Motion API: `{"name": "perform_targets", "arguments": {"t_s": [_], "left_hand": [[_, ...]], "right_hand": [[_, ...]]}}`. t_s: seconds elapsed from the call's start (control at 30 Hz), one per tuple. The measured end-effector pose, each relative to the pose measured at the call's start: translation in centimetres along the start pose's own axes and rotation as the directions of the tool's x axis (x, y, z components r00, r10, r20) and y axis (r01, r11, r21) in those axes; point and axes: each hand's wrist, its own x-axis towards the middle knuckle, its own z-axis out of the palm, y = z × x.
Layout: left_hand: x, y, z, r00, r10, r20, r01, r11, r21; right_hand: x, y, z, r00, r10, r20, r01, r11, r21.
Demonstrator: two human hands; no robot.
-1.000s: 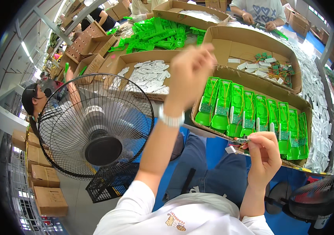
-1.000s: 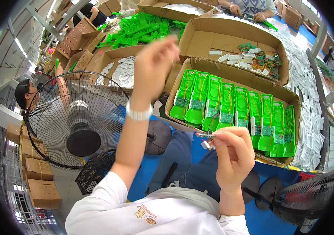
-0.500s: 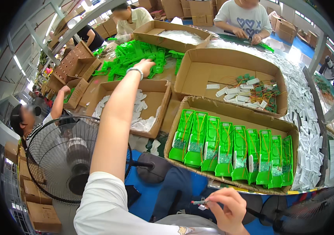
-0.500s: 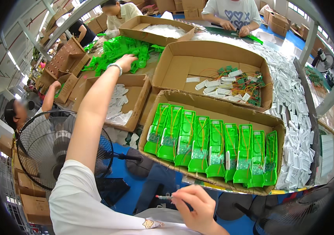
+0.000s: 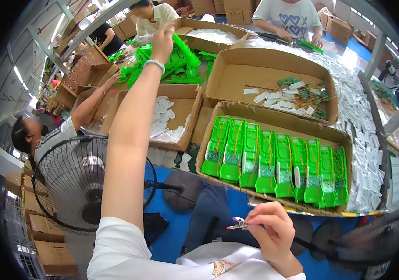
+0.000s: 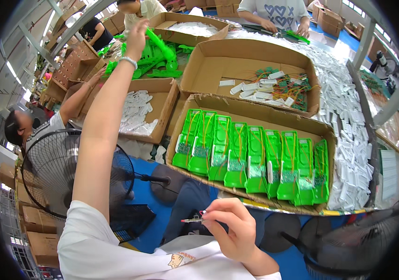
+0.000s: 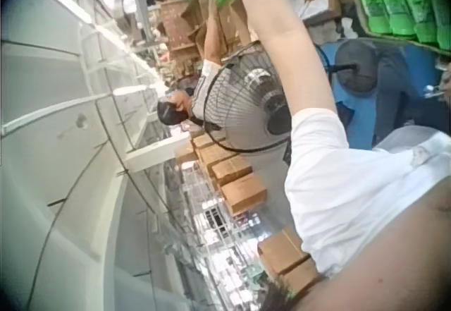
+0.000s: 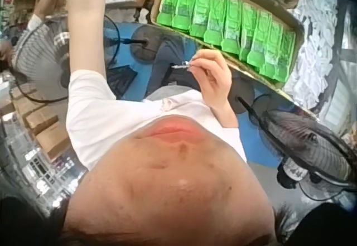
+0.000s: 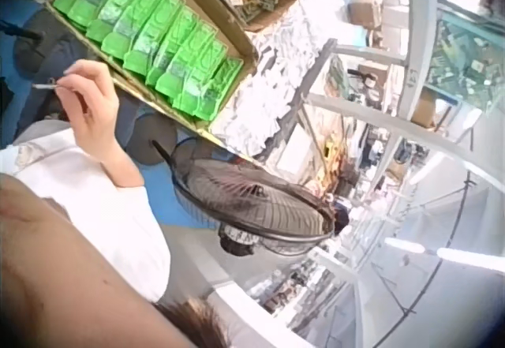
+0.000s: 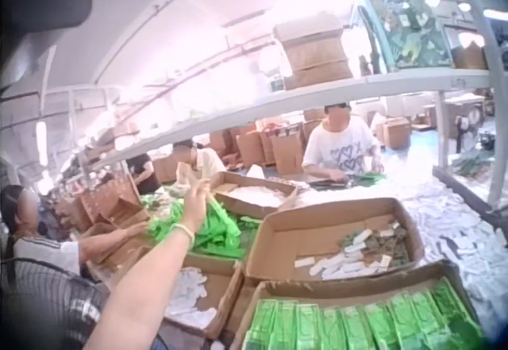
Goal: The person assembles electronic light components by hand, fitting small white plastic housings onto green circuit boards.
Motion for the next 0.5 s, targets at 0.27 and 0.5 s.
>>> {"name": "perform_targets", "arguments": {"t_s": [0.27, 0.5], "left_hand": [[-7.9, 17.5, -1.0, 0.962, -0.27, 0.03, 0.108, 0.279, -0.954], [-21.4, 30.3, -1.2, 0.958, -0.124, 0.257, 0.269, 0.086, -0.959]], "right_hand": [[-0.8, -4.3, -1.0, 0.994, -0.024, -0.111, 0.02, 0.999, -0.042], [1.4, -4.0, -1.0, 0.995, 0.029, -0.091, -0.024, 0.998, 0.058]]}}
